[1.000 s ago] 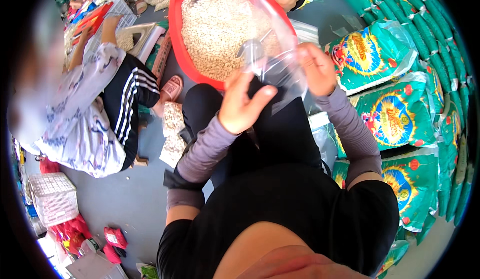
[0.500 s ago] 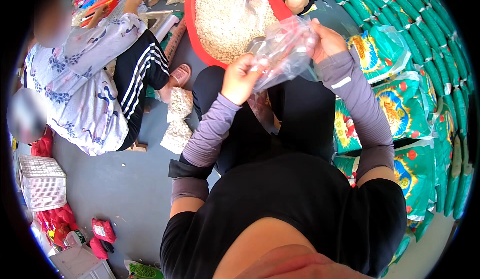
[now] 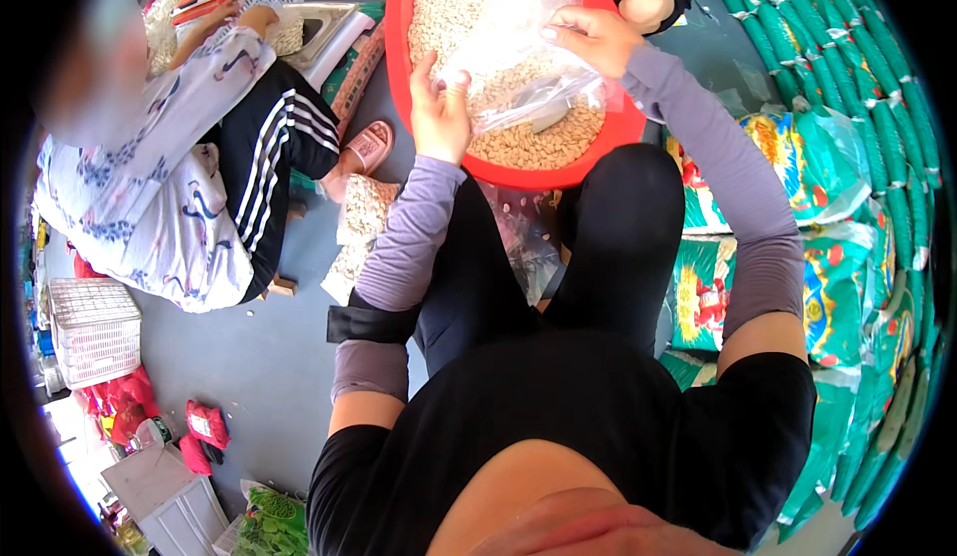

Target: The person scoops grains from a large red basin into small plastic bags using a metal scoop. The person then places the filled bags onto a digital scale to weigh them. The person repeats this process continuously, handling the grains and bags by hand.

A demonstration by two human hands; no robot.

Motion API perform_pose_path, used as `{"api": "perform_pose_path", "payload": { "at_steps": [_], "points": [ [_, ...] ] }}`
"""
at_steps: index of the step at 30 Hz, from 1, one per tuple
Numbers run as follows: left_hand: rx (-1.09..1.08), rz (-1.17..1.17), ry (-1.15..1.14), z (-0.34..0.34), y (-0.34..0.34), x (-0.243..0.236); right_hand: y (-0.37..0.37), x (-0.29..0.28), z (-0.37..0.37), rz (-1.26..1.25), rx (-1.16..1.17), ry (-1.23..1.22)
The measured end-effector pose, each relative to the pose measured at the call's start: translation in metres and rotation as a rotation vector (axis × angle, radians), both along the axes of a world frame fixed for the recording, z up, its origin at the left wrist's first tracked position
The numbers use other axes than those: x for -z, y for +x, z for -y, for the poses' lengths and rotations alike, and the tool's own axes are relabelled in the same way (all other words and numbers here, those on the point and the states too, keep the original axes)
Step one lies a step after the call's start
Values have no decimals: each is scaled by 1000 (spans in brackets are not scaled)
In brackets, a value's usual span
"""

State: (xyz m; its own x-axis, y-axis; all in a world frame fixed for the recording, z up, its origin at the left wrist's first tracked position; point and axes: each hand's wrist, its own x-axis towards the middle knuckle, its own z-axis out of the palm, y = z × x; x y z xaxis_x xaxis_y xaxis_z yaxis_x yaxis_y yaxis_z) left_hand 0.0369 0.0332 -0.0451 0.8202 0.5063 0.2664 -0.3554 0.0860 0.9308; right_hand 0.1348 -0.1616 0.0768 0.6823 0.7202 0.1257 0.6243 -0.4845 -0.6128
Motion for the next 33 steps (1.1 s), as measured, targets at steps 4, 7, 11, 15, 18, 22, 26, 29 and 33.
{"api": "perform_pose_path", "payload": {
  "at_steps": [4, 7, 11, 15, 18, 22, 26, 29, 33],
  "points": [
    [87, -120, -42, 3, 31, 35, 76, 87, 3, -239, 56, 208],
    [23, -412, -88, 0, 40, 50, 128, 155, 10, -610, 301, 138],
    [-86, -601, 71, -7, 56, 100, 179, 256, 49, 3, 294, -492],
    [-57, -753, 451, -16, 61, 131, 192, 335, 83, 582, 307, -504],
    [-52, -708, 593, -21, 58, 139, 192, 323, 61, 157, 89, -969],
    [-24, -721, 600, -21, 62, 131, 190, 281, 63, 85, 196, -1137],
    [62, -779, 671, -21, 57, 114, 192, 240, 82, 530, 353, -1144],
    [80, -823, 746, -19, 58, 116, 201, 270, 89, 474, 289, -1086],
    [108, -711, 857, -8, 56, 108, 177, 335, 68, 157, 287, -896]
  ]
}}
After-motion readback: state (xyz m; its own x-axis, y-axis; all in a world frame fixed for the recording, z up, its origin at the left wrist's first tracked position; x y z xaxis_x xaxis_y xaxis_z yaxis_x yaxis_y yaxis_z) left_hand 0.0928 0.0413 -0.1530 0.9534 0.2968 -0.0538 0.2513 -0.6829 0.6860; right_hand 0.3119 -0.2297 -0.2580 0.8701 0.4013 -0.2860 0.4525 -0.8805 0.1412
